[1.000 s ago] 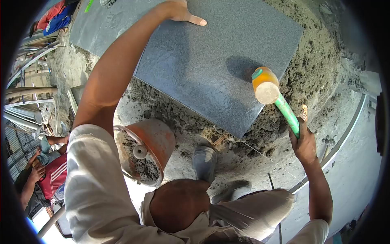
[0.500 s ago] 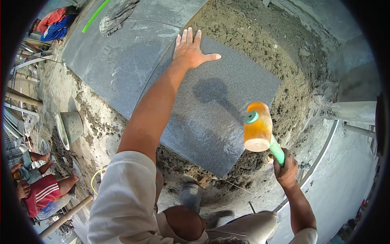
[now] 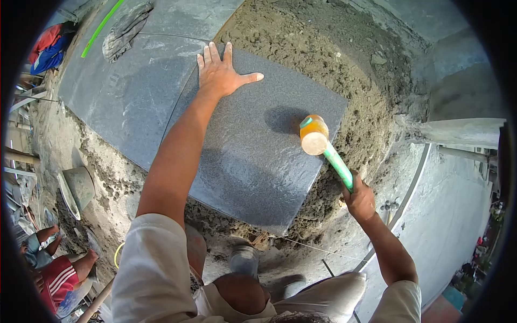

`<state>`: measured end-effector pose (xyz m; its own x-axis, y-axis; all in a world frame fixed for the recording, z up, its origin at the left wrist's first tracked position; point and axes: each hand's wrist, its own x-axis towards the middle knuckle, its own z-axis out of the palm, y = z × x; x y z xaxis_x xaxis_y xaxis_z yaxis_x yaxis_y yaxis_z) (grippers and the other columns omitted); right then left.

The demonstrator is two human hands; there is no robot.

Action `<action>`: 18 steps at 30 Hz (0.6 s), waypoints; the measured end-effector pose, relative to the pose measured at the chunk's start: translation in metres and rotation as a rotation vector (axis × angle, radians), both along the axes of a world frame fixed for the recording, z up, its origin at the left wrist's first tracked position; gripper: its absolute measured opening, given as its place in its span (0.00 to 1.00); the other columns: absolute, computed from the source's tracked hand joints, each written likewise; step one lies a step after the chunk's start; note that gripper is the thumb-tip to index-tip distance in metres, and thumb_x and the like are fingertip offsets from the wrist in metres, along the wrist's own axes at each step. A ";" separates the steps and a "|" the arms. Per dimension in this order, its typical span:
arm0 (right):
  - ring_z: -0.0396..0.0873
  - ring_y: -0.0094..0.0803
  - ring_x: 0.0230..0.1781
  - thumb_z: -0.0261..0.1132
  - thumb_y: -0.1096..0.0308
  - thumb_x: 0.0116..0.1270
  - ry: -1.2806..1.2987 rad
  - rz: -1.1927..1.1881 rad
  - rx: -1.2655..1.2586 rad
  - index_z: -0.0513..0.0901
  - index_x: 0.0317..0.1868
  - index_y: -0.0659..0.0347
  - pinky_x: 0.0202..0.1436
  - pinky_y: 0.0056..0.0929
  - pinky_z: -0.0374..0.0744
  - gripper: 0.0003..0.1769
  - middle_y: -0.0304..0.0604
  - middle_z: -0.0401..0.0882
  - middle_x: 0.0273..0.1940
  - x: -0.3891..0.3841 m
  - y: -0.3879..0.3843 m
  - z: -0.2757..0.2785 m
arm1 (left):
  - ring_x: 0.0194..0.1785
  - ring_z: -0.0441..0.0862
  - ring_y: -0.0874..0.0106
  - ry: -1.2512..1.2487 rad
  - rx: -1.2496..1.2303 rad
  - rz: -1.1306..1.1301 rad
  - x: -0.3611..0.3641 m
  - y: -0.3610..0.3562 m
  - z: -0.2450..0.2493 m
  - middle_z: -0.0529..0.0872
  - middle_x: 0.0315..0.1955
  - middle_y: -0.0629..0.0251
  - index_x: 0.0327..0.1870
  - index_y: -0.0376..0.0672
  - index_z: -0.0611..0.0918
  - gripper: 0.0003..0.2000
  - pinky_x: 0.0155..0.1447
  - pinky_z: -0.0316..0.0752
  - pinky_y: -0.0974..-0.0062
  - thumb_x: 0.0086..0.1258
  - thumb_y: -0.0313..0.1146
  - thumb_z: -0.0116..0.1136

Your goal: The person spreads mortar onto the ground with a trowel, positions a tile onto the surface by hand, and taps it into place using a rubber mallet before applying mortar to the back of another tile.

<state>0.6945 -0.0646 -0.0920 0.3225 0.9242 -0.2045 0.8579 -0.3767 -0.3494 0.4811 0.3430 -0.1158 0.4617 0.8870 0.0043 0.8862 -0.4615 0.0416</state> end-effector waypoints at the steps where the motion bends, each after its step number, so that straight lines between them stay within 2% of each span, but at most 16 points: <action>1: 0.82 0.55 0.27 0.64 0.68 0.64 -0.025 0.036 0.002 0.68 0.59 0.60 0.31 0.48 0.81 0.24 0.57 0.81 0.29 -0.001 0.002 0.003 | 0.80 0.38 0.49 0.015 -0.025 0.013 0.001 0.001 0.003 0.45 0.75 0.38 0.78 0.44 0.51 0.67 0.79 0.36 0.51 0.40 0.87 0.48; 3: 0.82 0.54 0.27 0.64 0.67 0.65 0.036 0.001 -0.037 0.69 0.59 0.59 0.31 0.48 0.81 0.23 0.58 0.81 0.30 -0.005 0.005 0.016 | 0.80 0.38 0.49 0.011 -0.036 0.013 0.001 -0.002 0.004 0.45 0.75 0.37 0.78 0.43 0.50 0.67 0.79 0.36 0.51 0.40 0.86 0.49; 6: 0.82 0.55 0.25 0.64 0.64 0.68 0.083 -0.019 -0.016 0.69 0.58 0.61 0.27 0.47 0.80 0.22 0.59 0.80 0.27 -0.004 0.007 0.020 | 0.80 0.37 0.48 -0.010 -0.039 0.015 -0.004 0.005 0.004 0.45 0.75 0.37 0.77 0.40 0.50 0.69 0.79 0.36 0.52 0.39 0.86 0.52; 8: 0.82 0.56 0.24 0.63 0.64 0.68 0.109 -0.020 0.014 0.69 0.58 0.61 0.26 0.47 0.79 0.21 0.59 0.80 0.26 -0.003 0.010 0.021 | 0.79 0.38 0.47 -0.032 -0.143 -0.037 -0.017 0.010 0.007 0.45 0.75 0.36 0.77 0.37 0.49 0.70 0.79 0.41 0.50 0.38 0.83 0.58; 9: 0.81 0.56 0.23 0.63 0.64 0.69 0.143 -0.024 0.039 0.69 0.58 0.61 0.25 0.47 0.79 0.21 0.59 0.80 0.25 -0.003 0.011 0.022 | 0.79 0.38 0.47 -0.027 -0.153 -0.032 -0.029 0.009 0.007 0.45 0.75 0.36 0.77 0.37 0.49 0.70 0.79 0.41 0.50 0.38 0.83 0.58; 12: 0.81 0.57 0.24 0.63 0.68 0.68 0.225 -0.029 0.098 0.71 0.55 0.65 0.25 0.45 0.77 0.19 0.59 0.79 0.25 -0.006 0.020 0.028 | 0.79 0.42 0.46 0.116 -0.252 -0.110 -0.069 -0.006 0.026 0.47 0.75 0.37 0.76 0.33 0.50 0.72 0.77 0.51 0.51 0.35 0.78 0.66; 13: 0.82 0.56 0.24 0.64 0.69 0.68 0.237 -0.025 0.133 0.72 0.55 0.66 0.25 0.44 0.77 0.18 0.59 0.79 0.25 -0.007 0.025 0.028 | 0.79 0.42 0.46 0.129 -0.252 -0.096 -0.082 -0.013 0.026 0.47 0.75 0.37 0.76 0.33 0.50 0.72 0.77 0.51 0.51 0.35 0.78 0.66; 15: 0.83 0.49 0.23 0.64 0.69 0.68 0.271 -0.031 0.155 0.71 0.56 0.68 0.26 0.39 0.78 0.19 0.57 0.79 0.25 -0.011 0.039 0.035 | 0.79 0.42 0.47 0.171 -0.278 -0.163 -0.106 -0.021 0.025 0.46 0.75 0.38 0.76 0.33 0.48 0.71 0.77 0.51 0.52 0.36 0.74 0.70; 17: 0.83 0.44 0.22 0.64 0.66 0.70 0.218 -0.066 0.228 0.70 0.58 0.68 0.26 0.37 0.78 0.21 0.54 0.79 0.24 -0.020 0.056 0.044 | 0.79 0.42 0.49 0.174 -0.281 -0.145 -0.113 -0.026 0.027 0.46 0.75 0.39 0.76 0.32 0.48 0.71 0.77 0.51 0.52 0.36 0.74 0.70; 18: 0.82 0.37 0.22 0.63 0.63 0.72 0.230 -0.096 0.198 0.69 0.59 0.68 0.26 0.35 0.77 0.23 0.52 0.79 0.24 -0.024 0.066 0.054 | 0.79 0.43 0.50 0.171 -0.284 -0.134 -0.115 -0.029 0.029 0.46 0.75 0.40 0.76 0.32 0.48 0.71 0.77 0.52 0.53 0.37 0.74 0.69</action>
